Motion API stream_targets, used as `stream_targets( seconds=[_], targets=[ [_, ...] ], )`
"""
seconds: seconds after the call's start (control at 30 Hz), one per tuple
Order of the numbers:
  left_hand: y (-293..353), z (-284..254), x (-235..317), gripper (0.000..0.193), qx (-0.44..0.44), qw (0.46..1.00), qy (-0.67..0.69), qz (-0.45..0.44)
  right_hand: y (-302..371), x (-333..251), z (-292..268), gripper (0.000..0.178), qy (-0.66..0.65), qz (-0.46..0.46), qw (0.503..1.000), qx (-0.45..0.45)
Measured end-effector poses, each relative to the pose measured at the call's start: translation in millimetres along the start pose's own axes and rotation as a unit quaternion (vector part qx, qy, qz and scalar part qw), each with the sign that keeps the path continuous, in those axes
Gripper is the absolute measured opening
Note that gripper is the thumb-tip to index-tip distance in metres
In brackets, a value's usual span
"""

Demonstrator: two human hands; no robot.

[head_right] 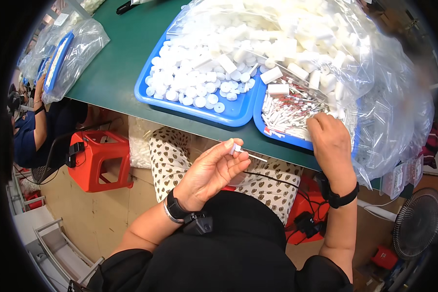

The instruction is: The person sits at a green table and repeatedly picks up small white plastic discs and cylindrical foam pieces. They insert the foam pieces into the discs by hand, creating small assembled units. The person places the finished items into a blue tray on the table.

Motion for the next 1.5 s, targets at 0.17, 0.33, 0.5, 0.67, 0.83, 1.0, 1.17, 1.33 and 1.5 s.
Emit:
stream_targets(
  seconds=[0.17,0.33,0.5,0.67,0.83,1.0,1.17,1.33,1.5],
  targets=[
    [0.2,6.5,1.6,0.029,-0.027,1.000,-0.004,0.009,-4.3,-4.1,-4.4,0.011,-0.001,-0.038,0.999,-0.013],
    [0.9,11.2,6.3,0.033,-0.022,0.998,-0.053,0.036,-4.7,3.3,-2.0,0.013,-0.017,-0.039,0.999,-0.010],
    [-0.4,14.8,6.7,0.034,-0.033,0.997,-0.062,0.041,-2.8,8.8,-16.9,0.015,-0.116,0.004,0.992,0.050],
    [-4.3,35.1,11.5,0.037,-0.039,0.993,-0.084,0.074,-0.2,-2.0,-22.9,0.017,-0.282,0.059,0.955,0.073],
    [-12.0,41.1,13.9,0.038,-0.042,0.990,-0.093,0.101,0.4,-33.0,-23.9,0.017,-0.314,0.000,0.947,0.075],
    [-13.2,35.7,13.5,0.037,-0.020,0.990,-0.090,0.108,-0.2,-38.6,-25.7,0.017,-0.318,-0.001,0.943,0.103],
    [-11.1,37.9,12.6,0.040,-0.033,0.981,-0.143,0.127,-4.1,-46.8,-27.9,0.014,-0.308,-0.027,0.944,0.112],
    [-6.8,39.4,8.2,0.044,-0.035,0.957,-0.245,0.152,6.9,-49.2,31.1,0.011,-0.641,0.229,0.723,-0.121],
    [-5.4,33.3,13.8,0.045,-0.025,0.957,-0.254,0.139,1.0,-60.5,28.8,0.017,-0.591,0.184,0.777,-0.112]
  ],
)
Point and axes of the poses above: each hand's wrist, its own y-axis away from the middle knuckle, its own z-axis out of the palm, x = y × z, the point moved 9 cm from there along -y, towards the middle knuckle, and after that the axes turned 2 degrees about y, right-handed, at the moved point
